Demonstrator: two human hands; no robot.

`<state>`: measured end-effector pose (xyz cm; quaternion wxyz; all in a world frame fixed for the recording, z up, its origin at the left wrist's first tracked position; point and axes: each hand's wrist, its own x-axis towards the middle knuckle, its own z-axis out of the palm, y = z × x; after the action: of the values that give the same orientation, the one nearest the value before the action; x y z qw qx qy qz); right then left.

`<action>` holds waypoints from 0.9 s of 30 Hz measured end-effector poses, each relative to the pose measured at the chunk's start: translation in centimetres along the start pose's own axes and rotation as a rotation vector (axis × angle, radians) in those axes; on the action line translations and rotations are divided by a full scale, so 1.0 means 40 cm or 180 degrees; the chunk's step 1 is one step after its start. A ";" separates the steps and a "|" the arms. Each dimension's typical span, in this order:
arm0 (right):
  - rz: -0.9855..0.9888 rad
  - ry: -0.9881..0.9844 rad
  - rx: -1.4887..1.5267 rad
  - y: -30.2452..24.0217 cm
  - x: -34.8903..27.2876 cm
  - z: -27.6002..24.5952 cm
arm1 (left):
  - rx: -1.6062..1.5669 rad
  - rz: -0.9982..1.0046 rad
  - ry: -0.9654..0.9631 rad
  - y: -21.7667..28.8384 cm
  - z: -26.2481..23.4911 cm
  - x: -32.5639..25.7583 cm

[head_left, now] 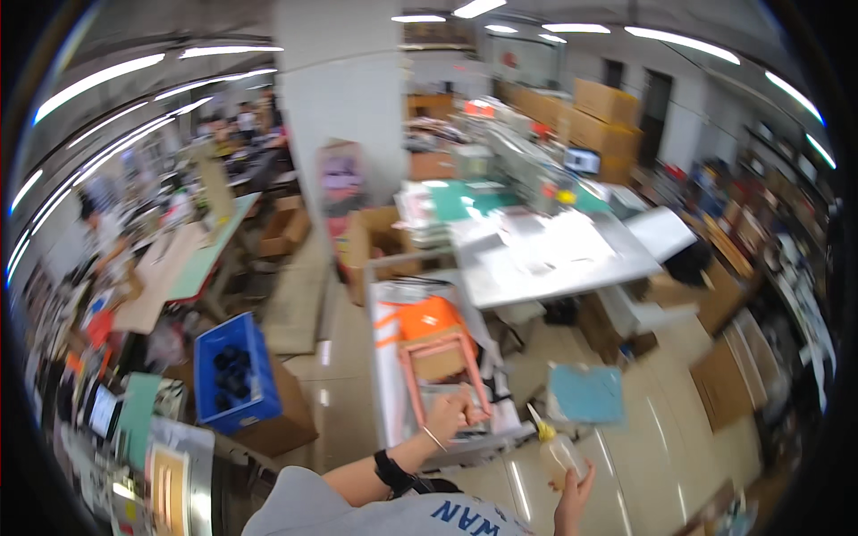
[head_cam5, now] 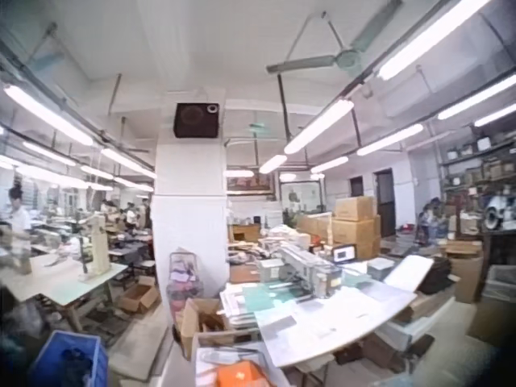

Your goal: The person applies glue from a squeeze bottle to the edges of a cardboard frame and then places a pink plastic frame on top. They press the components together and position the assembly on a machine table.

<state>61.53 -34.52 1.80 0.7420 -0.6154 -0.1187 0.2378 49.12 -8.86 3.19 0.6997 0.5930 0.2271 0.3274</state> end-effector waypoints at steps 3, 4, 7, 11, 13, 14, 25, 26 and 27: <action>-0.0223 0.0575 -0.0440 -0.009 0.062 -0.162 | 0.0152 -0.0046 -0.0499 -0.062 0.085 0.081; 0.0210 0.0725 0.0535 -0.038 0.060 -0.219 | 0.0087 0.0079 -0.0682 -0.069 0.139 0.091; 0.0649 0.0179 0.2561 -0.212 0.029 -0.285 | -0.0049 -0.0159 -0.1162 -0.075 0.300 0.103; 0.0244 0.1162 0.1134 -0.170 0.082 -0.388 | -0.0254 -0.0641 -0.2045 -0.117 0.470 0.143; 0.0748 0.1198 0.1705 -0.177 0.147 -0.359 | -0.0333 -0.0469 -0.2432 -0.115 0.556 0.168; 0.0933 0.1013 0.1725 -0.166 0.170 -0.362 | -0.0337 -0.0598 -0.2706 -0.112 0.589 0.188; 0.2103 0.0195 0.1938 -0.196 0.518 -0.476 | -0.0239 -0.0673 -0.2851 -0.154 0.923 0.442; 0.2089 0.0210 0.2032 -0.205 0.537 -0.501 | -0.0127 -0.0528 -0.2931 -0.148 0.958 0.455; 0.2113 0.0168 0.2207 -0.213 0.554 -0.526 | -0.0183 -0.0434 -0.2912 -0.134 0.997 0.470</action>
<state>92.20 -42.58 2.95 0.7903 -0.3422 0.1894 0.4718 91.12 -22.78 6.99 0.7641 0.6406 -0.0756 -0.0085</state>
